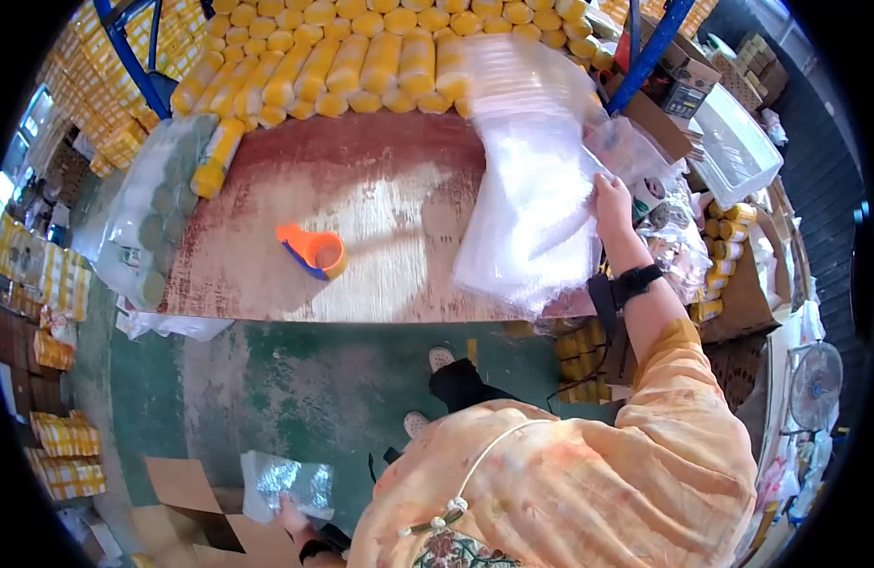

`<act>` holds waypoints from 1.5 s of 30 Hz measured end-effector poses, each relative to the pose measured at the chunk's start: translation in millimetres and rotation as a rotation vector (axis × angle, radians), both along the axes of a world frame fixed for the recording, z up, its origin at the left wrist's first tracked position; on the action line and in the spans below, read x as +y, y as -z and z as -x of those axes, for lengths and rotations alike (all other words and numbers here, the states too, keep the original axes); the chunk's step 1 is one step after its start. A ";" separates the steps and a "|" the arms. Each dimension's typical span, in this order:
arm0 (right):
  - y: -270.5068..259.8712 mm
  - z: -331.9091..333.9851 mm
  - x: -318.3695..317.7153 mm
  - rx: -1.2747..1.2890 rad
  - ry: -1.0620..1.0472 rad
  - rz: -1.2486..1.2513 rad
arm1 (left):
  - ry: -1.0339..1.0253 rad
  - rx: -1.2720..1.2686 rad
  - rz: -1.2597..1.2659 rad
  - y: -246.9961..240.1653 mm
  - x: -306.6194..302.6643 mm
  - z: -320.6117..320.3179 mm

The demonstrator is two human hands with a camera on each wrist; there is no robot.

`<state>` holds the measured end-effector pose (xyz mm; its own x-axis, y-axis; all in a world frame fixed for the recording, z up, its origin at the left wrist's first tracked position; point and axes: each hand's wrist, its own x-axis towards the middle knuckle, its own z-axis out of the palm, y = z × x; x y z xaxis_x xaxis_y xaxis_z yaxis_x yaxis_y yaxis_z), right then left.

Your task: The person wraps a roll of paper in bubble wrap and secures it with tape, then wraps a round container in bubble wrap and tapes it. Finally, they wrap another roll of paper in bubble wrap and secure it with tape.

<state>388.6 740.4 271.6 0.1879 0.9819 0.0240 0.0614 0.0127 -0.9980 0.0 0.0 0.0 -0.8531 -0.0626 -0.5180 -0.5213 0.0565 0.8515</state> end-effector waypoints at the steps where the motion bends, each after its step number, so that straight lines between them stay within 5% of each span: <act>1: 14.8 -2.5 10.9 -0.039 0.084 0.031 | -0.103 -0.028 0.021 -35.7 32.3 3.7; 3: 45.7 -44.5 36.0 -0.076 0.158 0.221 | -0.004 0.017 0.031 -97.2 57.0 -25.3; 5: 56.6 -46.6 55.1 0.088 0.279 0.287 | 0.052 0.043 0.079 -100.1 90.8 -6.6; 7: 85.6 -64.3 81.1 0.118 0.154 0.342 | 0.108 0.123 -0.047 -100.1 118.7 8.0; 9: 99.3 -79.3 85.4 -0.677 0.244 0.064 | 0.306 0.279 0.129 -95.6 123.1 14.7; 11: 38.4 -47.0 50.4 -1.269 0.261 -0.274 | 0.276 0.204 0.126 -107.7 141.4 12.3; 12: 34.4 -43.9 56.7 -1.242 0.088 -0.328 | 0.196 0.112 0.079 -119.7 154.7 6.4; 14: 30.4 -36.8 73.6 -1.165 -0.259 -0.433 | 0.380 0.240 0.193 -102.0 137.4 22.7; 17: 12.8 -0.3 100.6 -1.270 -0.467 -0.663 | 0.378 0.191 0.250 -115.2 154.3 22.3; 21: 59.2 40.3 155.3 -1.482 -0.361 -0.235 | 0.295 0.161 0.204 -131.7 159.7 25.9; 23: 74.7 45.1 172.0 -1.381 -0.487 0.105 | 0.203 0.224 0.091 -172.0 191.3 9.1; 26: 129.0 23.4 219.9 -1.449 -0.554 -0.339 | 0.171 0.277 -0.042 -236.0 230.2 5.0; 27: 126.2 17.9 226.5 -1.253 -0.550 -0.324 | 0.166 0.311 -0.142 -271.2 265.6 -9.9; 29: 108.6 19.5 218.7 -1.328 -0.299 -0.701 | 0.226 0.325 -0.224 -260.4 254.3 20.2; 30: 82.9 27.9 207.9 -1.145 -0.352 -0.762 | 0.250 0.288 -0.197 -268.3 262.0 24.2; 31: 62.1 42.4 192.3 -1.202 -0.241 -0.814 | 0.213 0.316 -0.173 -283.9 287.0 18.9; 36: -48.7 132.4 75.8 -0.707 -0.605 -0.720 | 0.360 0.262 -0.512 -299.7 359.2 39.3; 39: -47.1 184.6 -6.4 -0.382 -1.026 -0.464 | 0.535 0.243 -0.534 -291.1 391.7 58.5; 40: -48.9 202.2 -33.3 -0.534 -1.055 -0.781 | 0.621 0.247 -0.534 -288.4 402.1 65.7; 42: -50.8 244.1 -85.9 -0.534 -1.069 -0.803 | 0.854 0.296 -0.476 -285.0 418.0 79.5; 45: 1.3 302.7 -129.6 -0.317 -1.243 -0.344 | 1.103 0.273 -0.419 -280.5 425.1 100.0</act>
